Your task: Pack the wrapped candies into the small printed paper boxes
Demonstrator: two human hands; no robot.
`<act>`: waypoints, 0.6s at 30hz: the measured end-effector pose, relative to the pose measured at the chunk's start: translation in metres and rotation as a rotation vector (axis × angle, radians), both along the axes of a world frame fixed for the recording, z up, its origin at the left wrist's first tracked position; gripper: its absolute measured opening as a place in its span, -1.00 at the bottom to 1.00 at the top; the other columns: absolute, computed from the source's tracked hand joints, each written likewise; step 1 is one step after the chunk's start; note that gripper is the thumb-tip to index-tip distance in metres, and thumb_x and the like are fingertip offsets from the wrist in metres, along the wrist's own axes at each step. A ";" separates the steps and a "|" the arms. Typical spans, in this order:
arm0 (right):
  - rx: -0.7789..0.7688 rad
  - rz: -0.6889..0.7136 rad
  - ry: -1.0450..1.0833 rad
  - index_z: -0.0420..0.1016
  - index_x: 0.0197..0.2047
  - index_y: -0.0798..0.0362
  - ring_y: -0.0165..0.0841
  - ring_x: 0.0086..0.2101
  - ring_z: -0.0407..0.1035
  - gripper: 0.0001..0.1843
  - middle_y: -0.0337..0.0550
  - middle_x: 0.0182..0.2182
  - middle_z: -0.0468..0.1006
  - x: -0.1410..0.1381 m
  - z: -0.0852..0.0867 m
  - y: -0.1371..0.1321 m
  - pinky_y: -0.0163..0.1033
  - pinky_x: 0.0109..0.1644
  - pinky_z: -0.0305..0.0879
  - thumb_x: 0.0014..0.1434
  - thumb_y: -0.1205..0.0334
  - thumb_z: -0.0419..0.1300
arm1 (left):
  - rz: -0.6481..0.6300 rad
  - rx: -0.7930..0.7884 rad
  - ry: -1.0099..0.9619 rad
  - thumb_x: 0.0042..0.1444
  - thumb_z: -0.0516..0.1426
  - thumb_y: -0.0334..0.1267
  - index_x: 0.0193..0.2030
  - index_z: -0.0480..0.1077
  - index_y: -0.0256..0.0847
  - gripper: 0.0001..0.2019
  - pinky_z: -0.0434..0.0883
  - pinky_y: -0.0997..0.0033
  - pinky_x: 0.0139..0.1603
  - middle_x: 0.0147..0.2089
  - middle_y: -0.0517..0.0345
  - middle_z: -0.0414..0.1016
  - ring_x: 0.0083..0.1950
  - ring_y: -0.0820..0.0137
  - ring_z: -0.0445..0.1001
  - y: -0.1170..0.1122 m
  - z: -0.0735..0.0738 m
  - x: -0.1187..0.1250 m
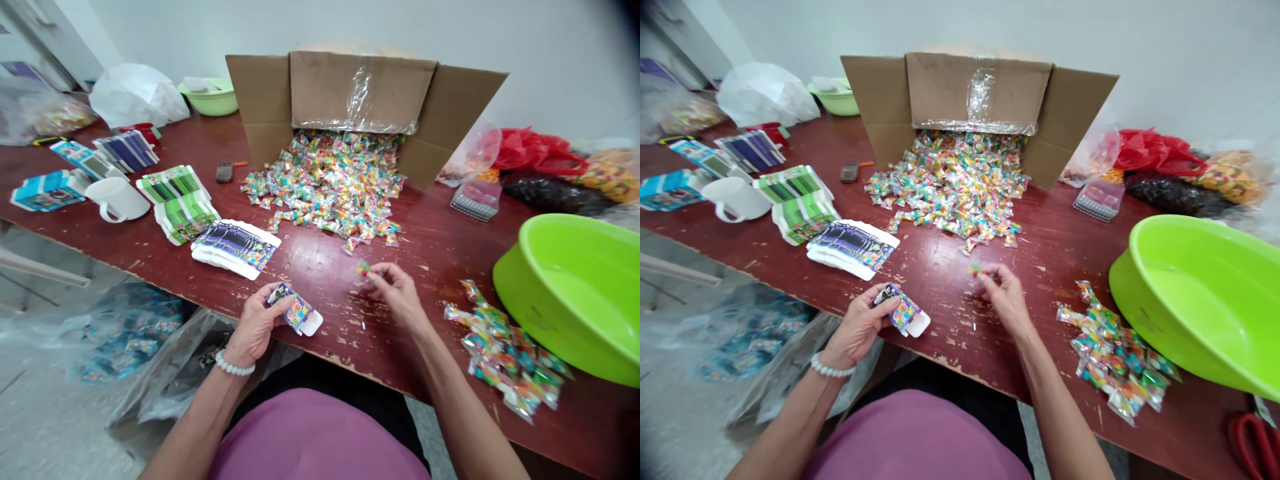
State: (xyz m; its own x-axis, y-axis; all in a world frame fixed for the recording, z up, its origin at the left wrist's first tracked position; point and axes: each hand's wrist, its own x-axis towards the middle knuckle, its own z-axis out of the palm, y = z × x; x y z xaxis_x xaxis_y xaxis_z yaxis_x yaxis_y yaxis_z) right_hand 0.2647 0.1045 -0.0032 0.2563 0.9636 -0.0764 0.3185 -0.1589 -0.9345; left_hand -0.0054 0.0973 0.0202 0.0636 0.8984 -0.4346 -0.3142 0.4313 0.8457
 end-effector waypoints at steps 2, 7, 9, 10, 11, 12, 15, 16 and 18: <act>-0.005 0.194 0.225 0.42 -0.18 0.01 -0.37 -0.48 0.32 -0.69 -0.25 -0.43 0.48 -0.025 0.011 -0.027 -0.28 -0.40 0.26 0.17 -0.04 0.22 | 0.031 -0.002 -0.017 -0.21 0.45 -0.28 -0.16 0.40 -0.25 -0.54 0.56 0.41 -0.43 -0.33 0.24 0.53 -0.39 0.42 0.54 0.001 -0.001 0.001; 0.111 0.267 0.012 0.49 -0.18 -0.02 -0.32 -0.36 0.35 -0.87 -0.20 -0.34 0.50 -0.065 0.022 -0.054 -0.24 -0.25 0.30 0.24 0.18 0.15 | 0.072 -0.045 -0.141 -0.14 0.42 -0.31 -0.22 0.33 -0.23 -0.60 0.61 0.30 -0.37 -0.30 0.21 0.56 -0.35 0.38 0.58 -0.007 -0.003 0.006; 0.146 0.270 -0.053 0.50 -0.19 -0.02 -0.29 -0.29 0.39 -0.88 -0.17 -0.28 0.52 -0.068 0.021 -0.051 -0.21 -0.17 0.32 0.24 0.22 0.15 | 0.037 -0.056 -0.155 -0.13 0.42 -0.31 -0.24 0.31 -0.23 -0.60 0.61 0.29 -0.36 -0.29 0.20 0.56 -0.33 0.36 0.59 -0.012 -0.001 0.007; 0.147 0.273 -0.049 0.50 -0.18 -0.02 -0.29 -0.29 0.40 -0.87 -0.17 -0.29 0.53 -0.068 0.020 -0.048 -0.20 -0.17 0.32 0.23 0.22 0.15 | 0.007 -0.061 -0.152 -0.13 0.42 -0.32 -0.25 0.31 -0.23 -0.60 0.61 0.28 -0.34 -0.28 0.19 0.56 -0.31 0.35 0.59 -0.015 0.000 0.006; 0.143 0.268 -0.024 0.50 -0.15 -0.02 -0.29 -0.30 0.41 -0.86 -0.18 -0.31 0.53 -0.068 0.019 -0.046 -0.21 -0.19 0.34 0.23 0.21 0.16 | -0.030 -0.063 -0.144 -0.14 0.42 -0.32 -0.25 0.31 -0.23 -0.60 0.61 0.27 -0.32 -0.27 0.18 0.56 -0.29 0.33 0.60 -0.018 0.001 0.006; 0.137 0.249 0.014 0.49 -0.12 -0.02 -0.30 -0.34 0.41 -0.83 -0.19 -0.33 0.53 -0.069 0.019 -0.043 -0.22 -0.22 0.35 0.21 0.20 0.19 | -0.075 -0.061 -0.133 -0.14 0.42 -0.33 -0.23 0.33 -0.23 -0.60 0.61 0.27 -0.31 -0.24 0.16 0.56 -0.27 0.32 0.60 -0.021 0.001 0.005; 0.098 0.190 0.129 0.47 -0.09 0.01 -0.32 -0.42 0.44 -0.73 -0.21 -0.37 0.57 -0.071 0.023 -0.038 -0.24 -0.32 0.36 0.14 0.14 0.28 | -0.308 -0.041 -0.114 -0.12 0.41 -0.32 -0.10 0.41 -0.27 -0.57 0.56 0.37 -0.37 -0.19 0.06 0.56 -0.33 0.34 0.59 -0.027 0.002 0.001; 0.084 0.191 0.127 0.50 -0.14 0.02 -0.32 -0.42 0.45 -0.76 -0.20 -0.38 0.58 -0.073 0.025 -0.037 -0.23 -0.32 0.36 0.13 0.13 0.29 | -0.403 -0.040 -0.116 -0.10 0.40 -0.31 -0.07 0.42 -0.29 -0.56 0.54 0.40 -0.40 -0.20 0.04 0.55 -0.37 0.35 0.58 -0.028 0.002 0.000; 0.066 0.218 0.067 0.56 -0.27 0.02 -0.30 -0.42 0.45 -0.85 -0.18 -0.40 0.61 -0.074 0.031 -0.035 -0.21 -0.28 0.36 0.14 0.13 0.29 | -0.553 -0.048 -0.140 -0.07 0.38 -0.28 -0.05 0.43 -0.31 -0.57 0.50 0.45 -0.44 -0.24 0.05 0.53 -0.43 0.37 0.57 -0.030 0.002 0.000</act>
State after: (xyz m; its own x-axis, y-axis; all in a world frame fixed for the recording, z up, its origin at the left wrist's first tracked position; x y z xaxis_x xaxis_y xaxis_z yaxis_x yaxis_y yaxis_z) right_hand 0.1903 0.0691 0.0273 0.0384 0.9990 -0.0213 0.2757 -0.0311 -0.9607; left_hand -0.0058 0.0671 0.0217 0.5791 0.6942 -0.4275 -0.1385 0.6005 0.7875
